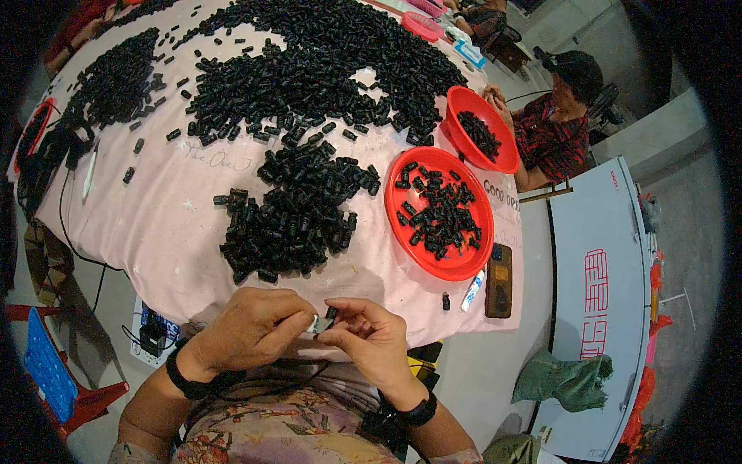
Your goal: Trimming excess material from small black shoe components using a utility knife.
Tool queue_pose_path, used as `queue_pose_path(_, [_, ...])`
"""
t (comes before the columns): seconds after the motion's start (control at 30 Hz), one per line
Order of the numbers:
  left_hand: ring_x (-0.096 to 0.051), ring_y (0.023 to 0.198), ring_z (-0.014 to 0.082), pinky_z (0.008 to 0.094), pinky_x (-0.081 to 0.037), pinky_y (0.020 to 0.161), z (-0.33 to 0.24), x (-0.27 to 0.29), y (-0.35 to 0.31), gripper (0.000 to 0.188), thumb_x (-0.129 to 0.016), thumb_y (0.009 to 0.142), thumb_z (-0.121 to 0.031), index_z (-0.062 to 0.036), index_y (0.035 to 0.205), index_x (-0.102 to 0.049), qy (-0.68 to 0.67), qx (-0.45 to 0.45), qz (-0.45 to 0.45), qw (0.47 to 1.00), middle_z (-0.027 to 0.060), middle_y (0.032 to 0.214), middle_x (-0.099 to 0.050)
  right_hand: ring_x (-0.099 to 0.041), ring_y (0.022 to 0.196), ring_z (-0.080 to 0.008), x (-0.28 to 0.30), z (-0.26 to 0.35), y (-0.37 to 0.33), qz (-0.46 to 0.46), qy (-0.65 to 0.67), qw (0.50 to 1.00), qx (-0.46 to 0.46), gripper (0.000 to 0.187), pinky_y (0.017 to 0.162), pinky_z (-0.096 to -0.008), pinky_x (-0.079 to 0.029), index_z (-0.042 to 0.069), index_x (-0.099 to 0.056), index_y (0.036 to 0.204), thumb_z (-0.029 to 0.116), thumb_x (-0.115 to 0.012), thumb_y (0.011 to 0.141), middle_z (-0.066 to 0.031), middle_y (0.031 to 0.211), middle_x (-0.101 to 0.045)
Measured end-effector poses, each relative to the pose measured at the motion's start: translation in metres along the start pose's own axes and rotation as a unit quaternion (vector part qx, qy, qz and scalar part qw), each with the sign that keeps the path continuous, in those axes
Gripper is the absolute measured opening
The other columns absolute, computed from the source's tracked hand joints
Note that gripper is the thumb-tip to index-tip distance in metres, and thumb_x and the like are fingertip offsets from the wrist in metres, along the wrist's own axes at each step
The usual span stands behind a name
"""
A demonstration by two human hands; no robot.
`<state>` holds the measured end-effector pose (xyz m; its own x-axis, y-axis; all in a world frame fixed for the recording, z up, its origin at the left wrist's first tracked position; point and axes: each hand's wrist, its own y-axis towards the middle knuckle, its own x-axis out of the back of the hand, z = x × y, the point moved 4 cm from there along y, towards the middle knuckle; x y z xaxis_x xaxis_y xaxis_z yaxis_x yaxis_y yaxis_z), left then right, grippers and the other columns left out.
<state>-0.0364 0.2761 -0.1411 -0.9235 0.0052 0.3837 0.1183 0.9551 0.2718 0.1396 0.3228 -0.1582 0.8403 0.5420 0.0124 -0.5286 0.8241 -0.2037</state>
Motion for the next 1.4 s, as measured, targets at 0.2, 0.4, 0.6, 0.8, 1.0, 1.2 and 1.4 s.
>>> queue_pose_path(0.2, [-0.061, 0.066, 0.0327, 0.0382, -0.047, 0.058, 0.0, -0.001, 0.001, 0.01, -0.057, 0.086, -0.008, -0.0004, 0.083, -0.063, 0.0, 0.013, 0.007, 1.0, 0.0158, 0.073, -0.062, -0.064, 0.076, -0.0097, -0.002, 0.003, -0.001, 0.0, -0.005, 1.0, 0.012, 0.038, 0.068, -0.0213, -0.053, -0.004, -0.06, 0.114, -0.012, -0.068, 0.078, -0.0053, 0.082, -0.065])
queue_pose_path(0.4, [-0.061, 0.065, 0.033, 0.0386, -0.046, 0.058, -0.002, -0.001, 0.001, 0.01, -0.057, 0.086, -0.008, -0.0005, 0.082, -0.062, -0.006, 0.009, 0.001, 1.0, 0.0156, 0.073, -0.061, -0.065, 0.075, -0.011, -0.003, 0.005, -0.001, -0.003, -0.016, 1.0, 0.026, 0.039, 0.069, -0.0219, -0.053, -0.004, -0.06, 0.114, -0.013, -0.067, 0.077, -0.0066, 0.082, -0.066])
queue_pose_path(0.6, [-0.061, 0.065, 0.0329, 0.0378, -0.046, 0.057, -0.002, -0.001, 0.001, 0.009, -0.057, 0.086, -0.008, -0.0006, 0.082, -0.061, -0.005, 0.009, 0.012, 1.0, 0.015, 0.072, -0.06, -0.064, 0.075, -0.0107, -0.004, 0.006, -0.002, 0.001, -0.02, 0.999, 0.03, 0.039, 0.068, -0.0216, -0.053, -0.004, -0.06, 0.114, -0.013, -0.068, 0.077, -0.0065, 0.081, -0.065])
queue_pose_path(0.8, [-0.06, 0.064, 0.033, 0.0375, -0.045, 0.057, -0.003, -0.001, 0.001, 0.01, -0.056, 0.087, -0.008, -0.0005, 0.082, -0.061, -0.003, 0.002, 0.008, 1.0, 0.0152, 0.071, -0.06, -0.064, 0.075, -0.0108, -0.004, 0.005, -0.002, -0.001, -0.016, 1.0, 0.027, 0.039, 0.068, -0.022, -0.054, -0.004, -0.061, 0.114, -0.013, -0.069, 0.077, -0.0066, 0.082, -0.065])
queue_pose_path(1.0, [-0.06, 0.064, 0.0338, 0.0382, -0.045, 0.057, -0.003, -0.001, 0.001, 0.011, -0.056, 0.088, -0.008, -0.0002, 0.082, -0.06, -0.012, 0.004, 0.003, 1.0, 0.016, 0.071, -0.059, -0.064, 0.075, -0.011, -0.006, 0.008, -0.003, -0.004, -0.023, 0.999, 0.035, 0.039, 0.069, -0.023, -0.055, -0.004, -0.061, 0.114, -0.013, -0.068, 0.077, -0.0067, 0.082, -0.064])
queue_pose_path(1.2, [-0.059, 0.064, 0.0346, 0.0387, -0.045, 0.057, -0.003, -0.001, 0.0, 0.011, -0.055, 0.088, -0.008, -0.0003, 0.083, -0.06, -0.021, 0.003, 0.004, 1.0, 0.0164, 0.071, -0.059, -0.065, 0.075, -0.0117, -0.006, 0.009, -0.003, -0.002, -0.021, 0.999, 0.038, 0.039, 0.07, -0.0236, -0.055, -0.004, -0.061, 0.114, -0.014, -0.067, 0.077, -0.0068, 0.083, -0.064])
queue_pose_path(1.4, [-0.059, 0.064, 0.035, 0.0393, -0.045, 0.057, -0.003, -0.002, 0.0, 0.011, -0.055, 0.089, -0.008, -0.0006, 0.083, -0.06, -0.005, -0.011, 0.0, 1.0, 0.0164, 0.071, -0.059, -0.065, 0.075, -0.0116, -0.007, 0.01, -0.003, -0.001, -0.011, 0.999, 0.031, 0.039, 0.071, -0.0234, -0.055, -0.004, -0.061, 0.114, -0.014, -0.067, 0.077, -0.0063, 0.082, -0.063])
